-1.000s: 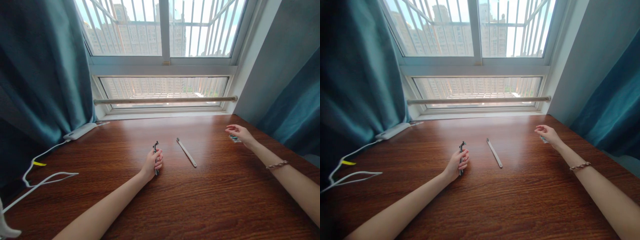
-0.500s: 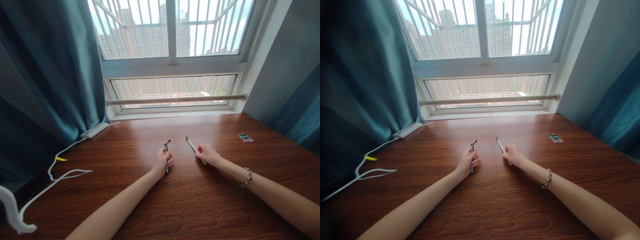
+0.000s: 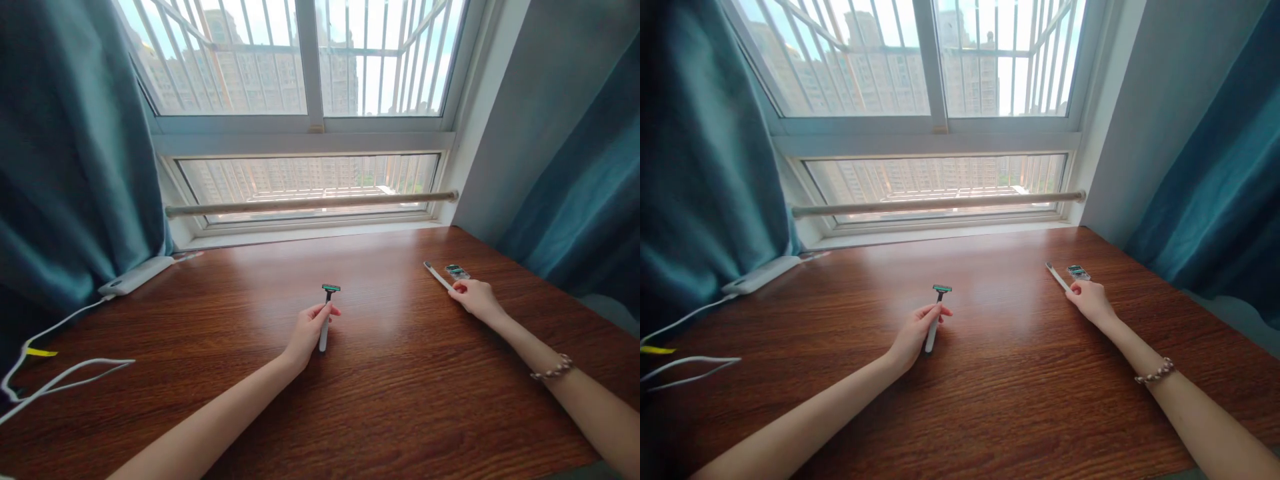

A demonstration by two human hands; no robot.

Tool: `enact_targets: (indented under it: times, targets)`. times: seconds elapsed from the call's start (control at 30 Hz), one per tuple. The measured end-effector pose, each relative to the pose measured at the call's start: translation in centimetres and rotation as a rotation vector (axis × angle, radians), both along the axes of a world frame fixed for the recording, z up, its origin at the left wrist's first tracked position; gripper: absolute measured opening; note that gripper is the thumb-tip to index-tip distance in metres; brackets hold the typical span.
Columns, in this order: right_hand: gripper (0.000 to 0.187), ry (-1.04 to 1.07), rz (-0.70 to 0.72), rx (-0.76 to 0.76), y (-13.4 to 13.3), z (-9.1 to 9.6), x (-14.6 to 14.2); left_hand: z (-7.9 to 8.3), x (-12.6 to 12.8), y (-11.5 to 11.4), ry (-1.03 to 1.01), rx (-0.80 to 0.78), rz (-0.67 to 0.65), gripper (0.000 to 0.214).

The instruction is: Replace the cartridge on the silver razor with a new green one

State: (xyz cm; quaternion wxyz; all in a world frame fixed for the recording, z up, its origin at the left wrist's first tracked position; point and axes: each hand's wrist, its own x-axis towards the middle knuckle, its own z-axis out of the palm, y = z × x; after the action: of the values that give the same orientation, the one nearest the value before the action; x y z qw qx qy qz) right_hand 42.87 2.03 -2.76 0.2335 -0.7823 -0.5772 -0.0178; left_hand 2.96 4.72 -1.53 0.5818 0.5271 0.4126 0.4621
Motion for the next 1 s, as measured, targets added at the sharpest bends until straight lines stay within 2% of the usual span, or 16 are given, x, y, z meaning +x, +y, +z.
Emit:
enact_targets:
  times: [0.07,0.23,0.43,0.53,0.63,0.77,0.87,1.0]
  targets:
    - [0.020,-0.002,-0.030,0.005,0.0,-0.3,1.1,0.7,2.0,0.4,0.041,0.016,0.028,0.026]
    - [0.020,0.003,-0.054,0.011,0.3,-0.7,2.6,1.5,9.1,2.8,0.029,-0.049,-0.148,0.027]
    - [0.019,0.007,-0.044,0.011,0.3,-0.9,3.7,-0.5,19.2,5.4,0.054,-0.089,-0.231,0.029]
    - [0.022,-0.009,-0.051,0.048,0.2,-0.7,3.2,-1.5,24.0,5.7,0.059,-0.107,-0.263,0.028]
    - [0.030,-0.016,-0.038,0.113,0.0,-0.2,1.7,-2.1,27.6,5.5,0.073,-0.127,-0.292,0.026]
    - [0.032,0.033,0.057,0.099,-0.4,0.2,-0.5,-2.5,30.1,5.4,0.059,-0.129,-0.301,0.024]
    - [0.028,0.064,0.086,0.060,-0.7,0.3,-1.4,-2.7,30.5,5.7,0.035,-0.124,-0.287,0.021]
    - [0.027,0.059,0.057,0.053,-1.0,0.3,-1.5,-3.0,30.4,5.8,-0.005,-0.126,-0.256,0.015]
